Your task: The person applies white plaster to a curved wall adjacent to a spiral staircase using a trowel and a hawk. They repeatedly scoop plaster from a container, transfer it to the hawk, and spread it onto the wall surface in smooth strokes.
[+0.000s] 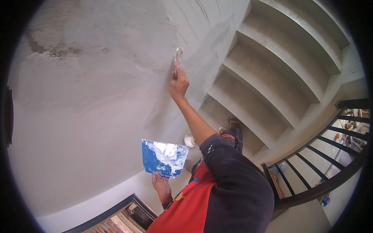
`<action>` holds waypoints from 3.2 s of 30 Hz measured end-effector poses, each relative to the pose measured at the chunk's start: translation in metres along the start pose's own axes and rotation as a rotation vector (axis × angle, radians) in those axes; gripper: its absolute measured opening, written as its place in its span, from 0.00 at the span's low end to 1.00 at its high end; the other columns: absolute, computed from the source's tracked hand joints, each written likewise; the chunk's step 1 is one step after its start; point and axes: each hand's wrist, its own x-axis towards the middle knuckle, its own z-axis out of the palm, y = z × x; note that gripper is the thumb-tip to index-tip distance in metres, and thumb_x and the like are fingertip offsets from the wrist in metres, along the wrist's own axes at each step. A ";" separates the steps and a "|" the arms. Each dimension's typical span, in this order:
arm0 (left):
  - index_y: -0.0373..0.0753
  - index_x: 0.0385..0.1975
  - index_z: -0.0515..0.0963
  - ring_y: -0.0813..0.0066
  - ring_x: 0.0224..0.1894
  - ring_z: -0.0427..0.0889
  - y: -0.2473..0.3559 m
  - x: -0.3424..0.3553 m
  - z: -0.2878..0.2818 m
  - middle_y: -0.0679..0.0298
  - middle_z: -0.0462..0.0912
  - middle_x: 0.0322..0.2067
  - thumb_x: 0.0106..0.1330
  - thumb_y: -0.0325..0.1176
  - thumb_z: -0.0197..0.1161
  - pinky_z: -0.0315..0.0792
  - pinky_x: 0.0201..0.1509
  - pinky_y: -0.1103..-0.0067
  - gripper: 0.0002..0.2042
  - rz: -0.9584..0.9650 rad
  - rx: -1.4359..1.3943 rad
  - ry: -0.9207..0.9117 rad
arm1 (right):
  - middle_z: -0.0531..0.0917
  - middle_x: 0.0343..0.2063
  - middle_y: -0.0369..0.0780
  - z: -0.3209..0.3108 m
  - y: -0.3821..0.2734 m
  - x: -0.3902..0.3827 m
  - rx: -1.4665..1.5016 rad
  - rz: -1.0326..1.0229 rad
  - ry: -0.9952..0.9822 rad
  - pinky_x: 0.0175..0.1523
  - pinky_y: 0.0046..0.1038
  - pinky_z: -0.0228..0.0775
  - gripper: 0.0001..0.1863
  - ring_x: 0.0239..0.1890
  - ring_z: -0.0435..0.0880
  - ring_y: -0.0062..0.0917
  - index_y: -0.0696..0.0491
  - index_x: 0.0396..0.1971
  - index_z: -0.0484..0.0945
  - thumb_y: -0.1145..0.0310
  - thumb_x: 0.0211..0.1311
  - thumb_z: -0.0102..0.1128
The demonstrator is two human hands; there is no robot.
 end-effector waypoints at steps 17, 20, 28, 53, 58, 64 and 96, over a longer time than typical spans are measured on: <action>0.39 0.61 0.61 0.65 0.53 0.73 -0.014 0.000 0.004 0.58 0.70 0.55 0.71 0.37 0.49 0.68 0.56 0.69 0.20 0.032 -0.186 -0.051 | 0.82 0.36 0.51 -0.030 -0.018 0.004 0.140 0.084 -0.059 0.43 0.32 0.72 0.18 0.38 0.83 0.39 0.59 0.46 0.76 0.83 0.54 0.53; 0.38 0.60 0.61 0.65 0.55 0.71 -0.015 -0.003 0.008 0.59 0.70 0.55 0.71 0.37 0.48 0.65 0.59 0.69 0.20 0.026 -0.234 -0.093 | 0.82 0.35 0.52 -0.054 -0.024 -0.025 0.177 -0.020 -0.167 0.44 0.30 0.73 0.18 0.38 0.83 0.37 0.58 0.46 0.77 0.83 0.54 0.53; 0.41 0.63 0.58 0.64 0.58 0.68 -0.021 -0.002 0.008 0.58 0.67 0.58 0.72 0.38 0.47 0.63 0.61 0.67 0.22 0.069 -0.207 -0.143 | 0.83 0.34 0.49 -0.088 -0.010 0.077 0.371 0.103 0.120 0.45 0.29 0.73 0.18 0.37 0.84 0.33 0.57 0.45 0.79 0.83 0.53 0.51; 0.38 0.57 0.62 0.65 0.55 0.70 -0.029 -0.016 0.022 0.59 0.70 0.55 0.71 0.38 0.48 0.63 0.61 0.69 0.18 0.062 -0.352 -0.065 | 0.82 0.34 0.46 -0.064 -0.034 0.032 0.074 -0.354 -0.040 0.41 0.29 0.73 0.19 0.35 0.82 0.40 0.56 0.42 0.78 0.86 0.48 0.55; 0.40 0.60 0.60 0.64 0.57 0.70 -0.030 -0.012 0.012 0.59 0.68 0.57 0.71 0.39 0.48 0.63 0.62 0.68 0.20 0.036 -0.333 -0.104 | 0.83 0.37 0.46 -0.079 -0.031 0.007 0.162 -0.201 -0.143 0.41 0.25 0.73 0.16 0.38 0.83 0.28 0.58 0.48 0.76 0.80 0.57 0.55; 0.40 0.60 0.59 0.64 0.57 0.69 -0.028 -0.012 0.017 0.59 0.68 0.57 0.71 0.38 0.49 0.62 0.62 0.67 0.20 0.088 -0.306 -0.114 | 0.83 0.35 0.46 -0.072 -0.045 0.054 0.376 0.144 0.052 0.41 0.23 0.72 0.15 0.36 0.82 0.25 0.60 0.50 0.75 0.74 0.64 0.51; 0.40 0.62 0.58 0.65 0.59 0.67 -0.038 -0.008 0.011 0.59 0.66 0.59 0.72 0.39 0.47 0.61 0.62 0.68 0.21 0.113 -0.329 -0.178 | 0.71 0.53 0.55 -0.054 -0.142 0.035 0.156 -0.380 -0.008 0.61 0.39 0.61 0.25 0.57 0.69 0.48 0.67 0.54 0.66 0.84 0.52 0.47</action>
